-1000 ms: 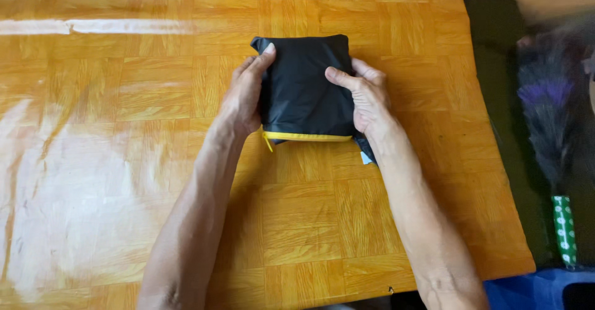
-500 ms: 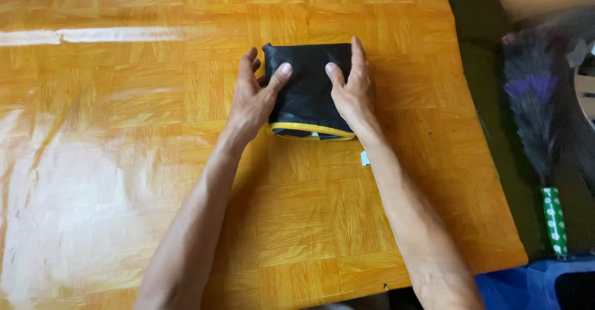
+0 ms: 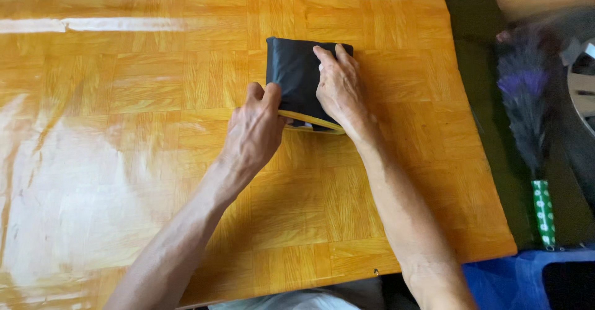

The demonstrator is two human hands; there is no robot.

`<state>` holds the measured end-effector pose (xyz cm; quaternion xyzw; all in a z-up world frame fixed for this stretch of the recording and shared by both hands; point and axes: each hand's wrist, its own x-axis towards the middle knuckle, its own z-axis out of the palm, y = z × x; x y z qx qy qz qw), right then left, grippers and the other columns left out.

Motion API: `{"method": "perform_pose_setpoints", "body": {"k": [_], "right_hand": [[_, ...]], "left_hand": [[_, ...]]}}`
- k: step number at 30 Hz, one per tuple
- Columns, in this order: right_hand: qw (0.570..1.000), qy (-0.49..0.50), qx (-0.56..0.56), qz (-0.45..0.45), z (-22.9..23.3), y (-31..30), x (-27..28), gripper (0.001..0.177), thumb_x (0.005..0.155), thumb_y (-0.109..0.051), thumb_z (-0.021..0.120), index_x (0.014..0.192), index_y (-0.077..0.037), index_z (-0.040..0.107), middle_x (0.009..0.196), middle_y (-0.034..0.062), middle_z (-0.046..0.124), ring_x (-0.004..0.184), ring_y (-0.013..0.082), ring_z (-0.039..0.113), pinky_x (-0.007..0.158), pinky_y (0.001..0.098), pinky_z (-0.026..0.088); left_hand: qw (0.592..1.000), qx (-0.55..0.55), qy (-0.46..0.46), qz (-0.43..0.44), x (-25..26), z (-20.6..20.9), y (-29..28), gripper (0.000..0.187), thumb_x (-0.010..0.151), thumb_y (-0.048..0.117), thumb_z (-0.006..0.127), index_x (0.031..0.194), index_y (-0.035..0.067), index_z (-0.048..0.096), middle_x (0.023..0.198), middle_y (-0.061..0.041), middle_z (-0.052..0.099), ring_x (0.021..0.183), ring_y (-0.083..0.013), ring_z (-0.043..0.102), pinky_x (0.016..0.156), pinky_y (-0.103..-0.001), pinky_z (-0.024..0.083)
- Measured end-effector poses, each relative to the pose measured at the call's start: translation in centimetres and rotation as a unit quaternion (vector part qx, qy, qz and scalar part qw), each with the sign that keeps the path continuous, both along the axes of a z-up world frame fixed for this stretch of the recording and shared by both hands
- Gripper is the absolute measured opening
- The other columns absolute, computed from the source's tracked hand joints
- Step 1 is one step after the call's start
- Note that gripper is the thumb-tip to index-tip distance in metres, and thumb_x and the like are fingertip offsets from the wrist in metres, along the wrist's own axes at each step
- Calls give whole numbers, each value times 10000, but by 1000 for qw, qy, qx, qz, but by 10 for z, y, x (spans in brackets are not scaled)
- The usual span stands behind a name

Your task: The person folds a black bag and stuffs it into a smaller black and yellow storage pouch.

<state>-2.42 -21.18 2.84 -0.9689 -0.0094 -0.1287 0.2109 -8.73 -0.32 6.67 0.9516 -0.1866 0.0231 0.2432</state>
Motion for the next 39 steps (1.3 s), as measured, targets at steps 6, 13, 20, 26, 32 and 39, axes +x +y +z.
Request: {"method": "perform_pose_setpoints", "body": {"k": [6,13,20,26,32,39], "right_hand": [[996,19,-85,-1,47,29,-37,390,1058,-342,506,1367,-125,602,1456,311,465,1377,513,410,1100,615,359],[975,125,-134,125,67,78,-41,549,1081,-457,367,1562,-195,405,1682,138,212,1527,457,139,1075,856,98],[969,160,-155,110,45,73,-25,607,1076,-474,339,1631,-247,243,1718,61,93,1556,398,43,1099,844,14],[972,167,-100,129,38,60,-16,691,1061,-592,360,1641,-260,187,1718,39,75,1550,381,73,1105,821,47],[982,140,-33,120,56,53,-30,609,1088,-581,293,1613,-272,297,1707,104,82,1548,382,140,1126,769,135],[981,135,-82,112,66,63,-40,635,1059,-632,276,1580,-285,378,1695,164,67,1540,464,28,1065,862,49]], "left_hand": [[962,-31,-255,-94,0,-59,19,175,942,119,667,965,110,494,926,-76,447,678,-348,654,563,-443,571],[940,-110,-279,-162,2,-77,27,177,923,137,678,952,118,505,903,-91,481,730,-346,631,614,-457,555],[955,-117,-218,-164,-3,-82,26,134,923,117,637,938,133,505,902,-74,499,719,-370,661,605,-481,563],[954,-236,-149,-108,-16,-61,19,167,939,96,624,1041,171,515,1029,-87,483,802,-431,663,641,-525,582],[960,-210,-168,-82,-13,-69,12,212,848,57,623,968,155,479,924,-88,435,726,-422,641,599,-506,554],[966,-189,-132,-121,-22,-53,25,254,839,-14,581,1016,133,474,979,-112,444,718,-450,632,572,-544,552]]}}
